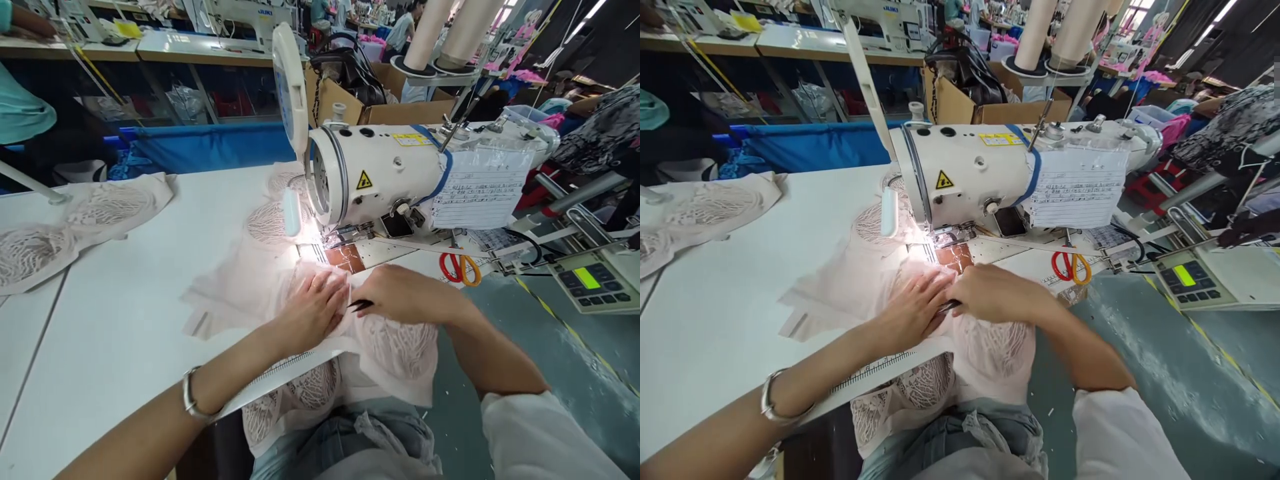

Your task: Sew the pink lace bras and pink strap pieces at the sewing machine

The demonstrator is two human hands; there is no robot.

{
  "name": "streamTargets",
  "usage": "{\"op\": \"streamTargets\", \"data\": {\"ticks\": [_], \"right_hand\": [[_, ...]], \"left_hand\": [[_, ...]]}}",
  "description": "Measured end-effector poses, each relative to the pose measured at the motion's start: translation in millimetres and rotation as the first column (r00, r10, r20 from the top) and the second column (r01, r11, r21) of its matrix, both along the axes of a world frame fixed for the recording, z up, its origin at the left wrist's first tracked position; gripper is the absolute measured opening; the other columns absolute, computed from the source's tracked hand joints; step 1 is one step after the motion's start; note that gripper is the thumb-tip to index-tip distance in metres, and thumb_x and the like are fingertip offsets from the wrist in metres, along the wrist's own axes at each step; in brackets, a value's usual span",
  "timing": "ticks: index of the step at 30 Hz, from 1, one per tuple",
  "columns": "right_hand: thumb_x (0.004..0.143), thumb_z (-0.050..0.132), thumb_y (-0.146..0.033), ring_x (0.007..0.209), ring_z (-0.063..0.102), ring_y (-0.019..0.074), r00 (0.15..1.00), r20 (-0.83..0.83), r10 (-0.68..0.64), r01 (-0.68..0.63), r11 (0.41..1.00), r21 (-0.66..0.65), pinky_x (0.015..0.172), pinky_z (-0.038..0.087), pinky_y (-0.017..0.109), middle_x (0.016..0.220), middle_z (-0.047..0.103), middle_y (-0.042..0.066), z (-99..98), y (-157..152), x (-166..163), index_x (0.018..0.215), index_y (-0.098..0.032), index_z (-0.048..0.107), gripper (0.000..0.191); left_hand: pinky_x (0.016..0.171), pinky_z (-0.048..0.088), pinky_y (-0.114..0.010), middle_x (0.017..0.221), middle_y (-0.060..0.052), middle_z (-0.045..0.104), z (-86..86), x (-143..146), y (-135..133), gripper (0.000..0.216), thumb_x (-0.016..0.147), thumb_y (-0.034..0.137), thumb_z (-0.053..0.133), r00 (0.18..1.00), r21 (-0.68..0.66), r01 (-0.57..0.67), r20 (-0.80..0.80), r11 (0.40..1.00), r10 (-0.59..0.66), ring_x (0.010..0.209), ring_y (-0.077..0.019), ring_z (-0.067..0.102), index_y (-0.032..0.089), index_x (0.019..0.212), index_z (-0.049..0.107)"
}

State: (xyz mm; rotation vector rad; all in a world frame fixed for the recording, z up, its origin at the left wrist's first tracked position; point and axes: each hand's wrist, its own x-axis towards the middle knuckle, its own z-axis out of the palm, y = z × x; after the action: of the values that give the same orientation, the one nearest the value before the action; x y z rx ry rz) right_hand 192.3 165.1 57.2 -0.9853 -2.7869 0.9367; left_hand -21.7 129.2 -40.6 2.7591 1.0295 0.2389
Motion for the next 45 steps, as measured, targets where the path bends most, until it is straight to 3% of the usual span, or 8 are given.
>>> {"op": "streamTargets", "data": {"ticks": [6,9,13,18,29,33,38,45], "right_hand": [[0.089,0.051,-0.004,0.071,0.053,0.0175,0.930,0.168,-0.326,0.264,0.913,0.310,0.063,0.027,0.030,0.086,0.065,0.006,-37.3,36.1,-2.7,0.085,-0.018,0.066,0.021],[0.092,0.056,-0.017,0.084,0.060,0.0194,0.877,0.008,-0.481,0.463,0.847,0.261,0.067,0.034,0.029,0.108,0.066,0.007,-74.3,47.7,-20.5,0.104,-0.020,0.063,0.014],[0.089,0.062,-0.021,0.086,0.063,0.0201,0.798,-0.091,-0.595,0.601,0.779,0.177,0.069,0.039,0.028,0.097,0.071,0.004,-101.0,55.3,-35.7,0.094,-0.022,0.064,0.005],[0.089,0.064,-0.029,0.089,0.066,0.0220,0.740,-0.153,-0.655,0.672,0.717,0.185,0.075,0.044,0.030,0.098,0.073,0.006,-105.2,53.5,-37.0,0.102,-0.020,0.064,0.016],[0.087,0.067,-0.034,0.079,0.060,0.0177,0.756,-0.204,-0.622,0.651,0.747,0.136,0.070,0.039,0.027,0.087,0.069,0.002,-100.2,46.4,-35.0,0.083,-0.021,0.060,0.015],[0.086,0.067,-0.038,0.067,0.057,0.0168,0.748,-0.149,-0.646,0.661,0.745,0.086,0.063,0.035,0.025,0.073,0.066,-0.002,-98.5,44.2,-34.0,0.088,-0.023,0.063,0.015],[0.091,0.058,-0.030,0.070,0.056,0.0162,0.767,-0.299,-0.568,0.630,0.754,0.186,0.065,0.036,0.025,0.076,0.065,0.002,-103.4,43.2,-33.3,0.073,-0.021,0.056,0.020],[0.095,0.046,-0.017,0.061,0.060,0.0167,0.860,-0.238,-0.451,0.510,0.746,0.428,0.059,0.035,0.026,0.070,0.067,0.003,-119.8,38.4,-35.8,0.093,-0.017,0.059,0.013]], "left_hand": [[0.115,0.030,-0.066,0.157,-0.019,0.038,1.7,0.3,36.9,0.056,0.095,0.040,0.054,0.998,-0.059,0.048,0.034,0.997,-0.046,0.150,-0.0406,0.026,0.019,0.146,0.048],[0.115,0.039,-0.055,0.145,-0.015,0.056,-1.5,-7.5,43.7,0.042,0.101,0.030,0.040,0.988,-0.080,0.051,0.150,0.995,-0.039,0.143,-0.0302,0.043,0.016,0.139,0.053],[0.101,0.055,-0.041,0.131,-0.010,0.065,-10.1,-10.4,42.4,0.041,0.096,0.010,0.032,0.944,-0.109,-0.072,0.313,0.991,0.103,0.120,-0.0195,0.063,0.018,0.129,0.055],[0.102,0.052,-0.048,0.131,-0.022,0.059,-17.1,-6.2,37.5,0.036,0.097,0.020,0.042,0.938,0.101,-0.250,0.272,0.963,0.215,0.125,-0.0308,0.055,0.006,0.128,0.053],[0.095,0.052,-0.047,0.100,-0.020,0.067,-1.4,0.7,28.7,0.038,0.099,0.029,0.040,0.983,0.271,-0.177,-0.002,0.946,0.184,0.104,-0.0322,0.061,0.001,0.107,0.065],[0.090,0.054,-0.044,0.118,-0.025,0.066,-4.2,0.0,29.3,0.048,0.101,0.032,0.036,0.980,0.296,-0.195,0.024,0.935,0.197,0.106,-0.0316,0.061,-0.004,0.123,0.058],[0.096,0.050,-0.042,0.126,-0.025,0.066,-5.0,-0.7,28.2,0.052,0.103,0.034,0.034,0.984,0.351,-0.152,-0.034,0.924,0.175,0.115,-0.0316,0.058,-0.006,0.126,0.058],[0.087,0.051,-0.044,0.127,-0.024,0.064,-0.4,-1.9,32.3,0.041,0.099,0.032,0.042,0.985,0.252,-0.163,-0.011,0.954,0.171,0.100,-0.0306,0.059,0.001,0.116,0.063]]}}
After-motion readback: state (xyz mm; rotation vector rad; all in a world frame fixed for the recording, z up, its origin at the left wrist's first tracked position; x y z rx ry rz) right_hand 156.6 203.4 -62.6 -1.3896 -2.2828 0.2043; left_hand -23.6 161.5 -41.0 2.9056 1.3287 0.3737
